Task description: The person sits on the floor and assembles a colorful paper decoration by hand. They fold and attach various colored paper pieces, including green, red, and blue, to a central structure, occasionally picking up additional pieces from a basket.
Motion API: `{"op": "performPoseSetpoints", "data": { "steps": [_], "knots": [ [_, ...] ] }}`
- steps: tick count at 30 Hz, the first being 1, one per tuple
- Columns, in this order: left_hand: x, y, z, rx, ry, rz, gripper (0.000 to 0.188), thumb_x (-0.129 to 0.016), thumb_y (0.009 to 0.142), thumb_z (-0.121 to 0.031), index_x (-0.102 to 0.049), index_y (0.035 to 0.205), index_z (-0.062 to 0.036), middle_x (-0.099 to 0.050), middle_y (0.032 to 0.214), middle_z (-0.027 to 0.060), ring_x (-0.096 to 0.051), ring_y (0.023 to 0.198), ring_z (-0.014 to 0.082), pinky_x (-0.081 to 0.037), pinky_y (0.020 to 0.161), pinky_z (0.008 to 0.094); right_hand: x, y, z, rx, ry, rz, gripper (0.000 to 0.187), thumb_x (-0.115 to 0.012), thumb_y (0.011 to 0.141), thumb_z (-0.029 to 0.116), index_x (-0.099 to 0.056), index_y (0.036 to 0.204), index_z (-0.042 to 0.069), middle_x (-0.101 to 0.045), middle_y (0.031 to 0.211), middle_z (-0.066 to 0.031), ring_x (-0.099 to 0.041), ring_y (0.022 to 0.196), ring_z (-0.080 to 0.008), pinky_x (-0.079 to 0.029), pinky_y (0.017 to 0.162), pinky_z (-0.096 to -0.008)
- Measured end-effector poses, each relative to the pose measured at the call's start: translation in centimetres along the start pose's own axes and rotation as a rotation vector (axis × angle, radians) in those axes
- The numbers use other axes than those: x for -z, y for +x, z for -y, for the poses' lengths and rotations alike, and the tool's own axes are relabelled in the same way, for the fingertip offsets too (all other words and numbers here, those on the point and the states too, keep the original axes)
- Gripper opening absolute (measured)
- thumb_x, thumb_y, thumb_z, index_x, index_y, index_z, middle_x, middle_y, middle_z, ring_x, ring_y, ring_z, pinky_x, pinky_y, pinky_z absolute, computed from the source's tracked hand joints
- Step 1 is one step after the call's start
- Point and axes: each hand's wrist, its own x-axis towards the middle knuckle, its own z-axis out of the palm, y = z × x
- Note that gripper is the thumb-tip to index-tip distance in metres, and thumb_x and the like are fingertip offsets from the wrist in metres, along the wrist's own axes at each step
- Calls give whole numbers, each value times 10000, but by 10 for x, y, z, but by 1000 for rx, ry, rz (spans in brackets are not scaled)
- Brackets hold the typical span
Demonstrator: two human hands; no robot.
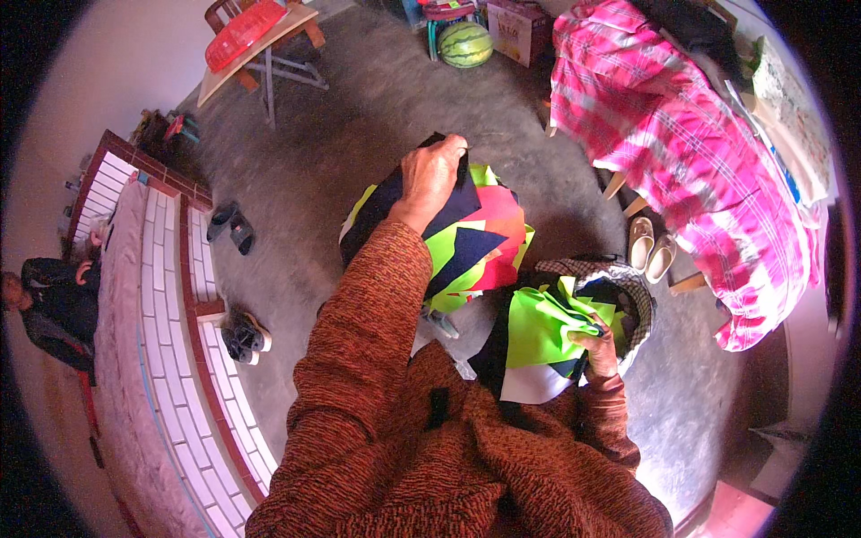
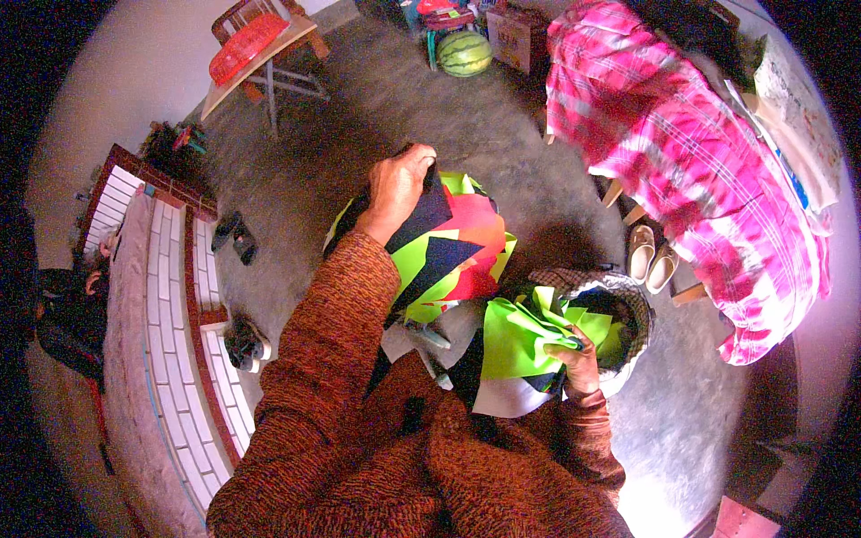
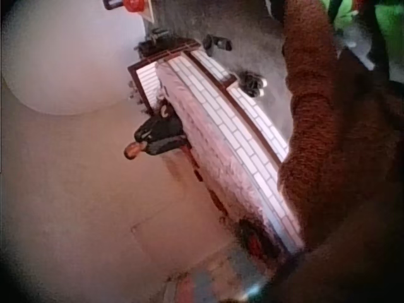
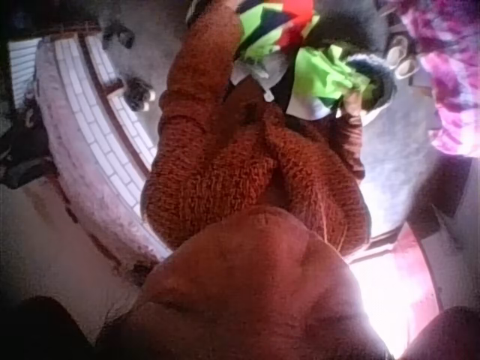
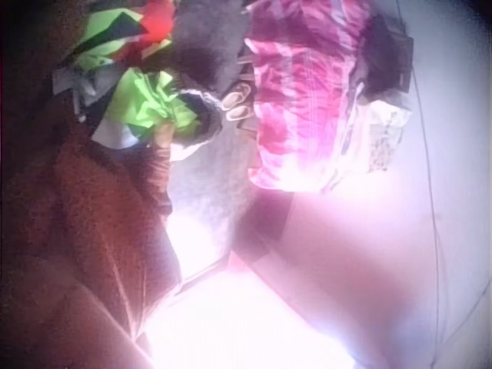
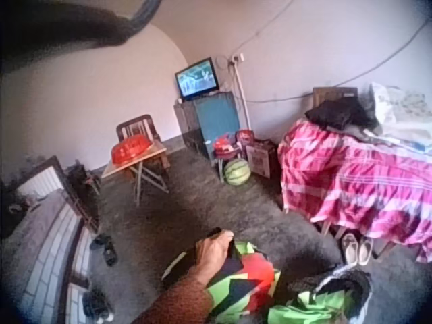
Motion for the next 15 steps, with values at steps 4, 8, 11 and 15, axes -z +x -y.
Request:
{"op": "performPoseSetpoints", "data": {
  "steps": [4, 8, 11, 15],
  "knots": [
    [-10, 8, -18, 19, -102, -9, 78, -596, 839, -180, -609, 915, -169, -612, 715, 173, -603, 656, 385, -471, 558, 464, -6, -2, 9, -24, 18, -1, 497, -695, 638, -62, -575, 1120, -31, -667, 905, -71, -622, 755, -131, -488, 736, -243],
    [-17, -3, -35, -17, -296, 161, 579, -682, 763, -187, -423, 1278, -131, -587, 1080, 211, -564, 976, 418, -453, 838, 452, -9, -5, 11, -28, 32, -34, 494, -697, 635, -62, -584, 1114, -25, -665, 912, -70, -621, 762, -135, -488, 732, -246],
    [-25, -26, -21, 7, -28, 393, 668, -670, 763, -349, -390, 1318, -106, -426, 1335, 159, -376, 1251, 336, -284, 1002, 538, -9, -5, 9, -5, 30, -20, 504, -698, 637, -46, -573, 1125, -26, -665, 907, -67, -619, 761, -128, -485, 726, -240],
    [-23, -56, -9, -44, 185, 468, 619, -587, 787, -492, -473, 1258, -107, -420, 1343, 141, -317, 1299, 304, -183, 1006, 625, -2, -1, 5, 8, -21, 5, 506, -702, 643, 2, -570, 1130, -25, -666, 904, -64, -617, 756, -119, -482, 728, -235]
  ]
}}
